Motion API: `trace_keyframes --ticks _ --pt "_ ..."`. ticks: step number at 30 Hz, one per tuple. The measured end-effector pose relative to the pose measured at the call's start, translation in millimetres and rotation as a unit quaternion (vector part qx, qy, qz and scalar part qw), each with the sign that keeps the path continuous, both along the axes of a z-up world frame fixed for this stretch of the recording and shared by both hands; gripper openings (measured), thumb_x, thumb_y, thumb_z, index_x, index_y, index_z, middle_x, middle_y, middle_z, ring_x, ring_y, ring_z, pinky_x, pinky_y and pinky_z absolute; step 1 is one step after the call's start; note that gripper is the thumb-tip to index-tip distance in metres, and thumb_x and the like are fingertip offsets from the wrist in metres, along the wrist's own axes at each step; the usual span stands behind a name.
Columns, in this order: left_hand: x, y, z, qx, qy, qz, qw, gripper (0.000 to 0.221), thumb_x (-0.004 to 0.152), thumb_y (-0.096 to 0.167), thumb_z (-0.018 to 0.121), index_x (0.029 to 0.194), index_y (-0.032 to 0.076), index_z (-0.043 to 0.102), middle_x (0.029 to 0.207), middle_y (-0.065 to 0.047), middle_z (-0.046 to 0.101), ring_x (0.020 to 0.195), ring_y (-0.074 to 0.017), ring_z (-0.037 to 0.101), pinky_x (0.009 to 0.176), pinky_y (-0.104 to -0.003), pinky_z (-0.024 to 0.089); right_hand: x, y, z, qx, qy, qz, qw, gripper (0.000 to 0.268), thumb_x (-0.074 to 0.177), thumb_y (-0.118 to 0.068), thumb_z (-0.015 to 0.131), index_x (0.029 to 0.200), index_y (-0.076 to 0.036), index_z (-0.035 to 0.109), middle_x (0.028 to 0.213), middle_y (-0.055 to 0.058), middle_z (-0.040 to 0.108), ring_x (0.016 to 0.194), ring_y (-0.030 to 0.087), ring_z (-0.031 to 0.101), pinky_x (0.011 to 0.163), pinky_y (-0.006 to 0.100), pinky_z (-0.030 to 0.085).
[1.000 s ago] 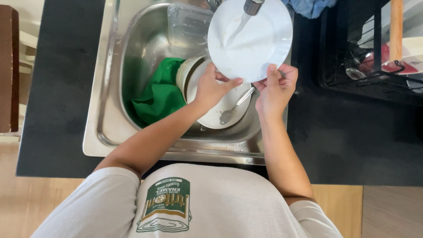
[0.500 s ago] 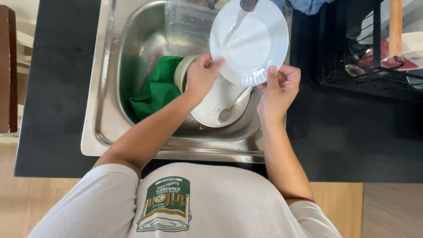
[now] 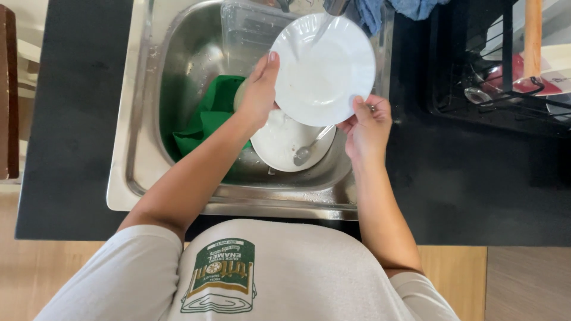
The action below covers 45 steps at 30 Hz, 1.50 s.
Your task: Washing dishes and cleaning the sink area using a sponge and dish soap
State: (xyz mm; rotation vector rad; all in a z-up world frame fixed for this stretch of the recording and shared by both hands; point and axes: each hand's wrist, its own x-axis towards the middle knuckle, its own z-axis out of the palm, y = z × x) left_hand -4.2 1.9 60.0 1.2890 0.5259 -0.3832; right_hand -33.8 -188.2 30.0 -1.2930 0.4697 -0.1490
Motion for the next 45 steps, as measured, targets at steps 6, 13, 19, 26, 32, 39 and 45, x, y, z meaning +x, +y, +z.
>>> trace_keyframes --ticks 6,13,19,26,32,39,45 --pt "-7.9 -5.3 -36.0 -0.012 -0.078 0.105 0.991 0.045 0.091 0.045 0.040 0.127 0.019 0.048 0.108 -0.013 0.058 0.089 -0.0253 0.063 0.062 -0.046 0.061 30.4 5.7 -48.6 -0.519 -0.064 0.120 0.844 0.058 0.090 -0.016 0.058 0.133 0.008 0.028 0.132 0.033 0.034 0.123 0.049 0.032 0.098 0.059 0.032" --pt "-17.2 -11.9 -59.7 -0.004 -0.058 0.090 0.994 0.051 0.089 0.049 0.041 0.126 0.014 0.048 0.108 -0.013 0.057 0.089 -0.0244 0.061 0.059 -0.041 0.060 34.7 84.4 -10.5 -0.643 -0.063 0.323 0.691 0.054 0.097 -0.025 0.044 0.139 0.002 0.025 0.140 0.032 0.026 0.127 0.057 0.009 0.091 0.077 0.010" --pt "-12.8 18.1 -80.5 -0.074 -0.102 0.218 0.968 0.034 0.092 0.037 0.047 0.112 0.013 0.057 0.093 -0.009 0.058 0.078 -0.0175 0.057 0.054 -0.034 0.058 18.1 71.9 -6.9 -0.593 -0.042 0.552 0.584 0.055 0.096 -0.041 0.026 0.145 -0.026 0.007 0.152 0.002 0.000 0.137 0.037 -0.002 0.102 0.066 0.005" --pt "-17.9 -2.4 -74.4 -0.089 -0.102 0.182 0.974 0.041 0.089 0.042 0.049 0.119 0.014 0.055 0.094 -0.008 0.061 0.078 -0.0171 0.061 0.061 -0.039 0.060 52.9 81.6 -36.1 -0.663 -0.043 0.406 0.628 0.058 0.096 -0.033 0.032 0.144 -0.005 0.015 0.150 0.018 0.006 0.134 0.045 -0.003 0.101 0.067 0.003" --pt "-21.7 14.0 -74.4 -0.112 -0.148 0.196 0.963 0.043 0.093 0.041 0.044 0.124 0.013 0.050 0.105 -0.011 0.059 0.089 -0.0195 0.060 0.073 -0.040 0.057 16.0 79.1 -6.7 -0.617 -0.104 0.520 0.581 0.053 0.097 -0.032 0.028 0.146 -0.019 0.010 0.152 0.003 0.004 0.136 0.041 0.002 0.104 0.063 0.007" --pt "-27.5 0.8 -57.8 -0.142 -0.127 0.191 0.963 0.045 0.091 0.041 0.047 0.123 0.010 0.051 0.099 -0.008 0.063 0.084 -0.0172 0.062 0.072 -0.036 0.058 42.4 83.0 -1.8 -0.668 -0.010 0.427 0.610 0.056 0.098 -0.036 0.027 0.146 -0.013 0.007 0.150 0.017 0.006 0.133 0.048 -0.003 0.099 0.069 0.001" --pt "-14.0 12.6 -119.7 -0.126 -0.126 0.225 0.958 0.042 0.092 0.041 0.047 0.124 0.014 0.049 0.112 -0.010 0.059 0.099 -0.0238 0.060 0.082 -0.045 0.055 7.8 83.8 -4.4 -0.654 -0.089 0.524 0.537 0.049 0.096 -0.039 0.028 0.144 -0.035 0.016 0.152 -0.004 0.005 0.137 0.038 0.006 0.101 0.065 0.015"
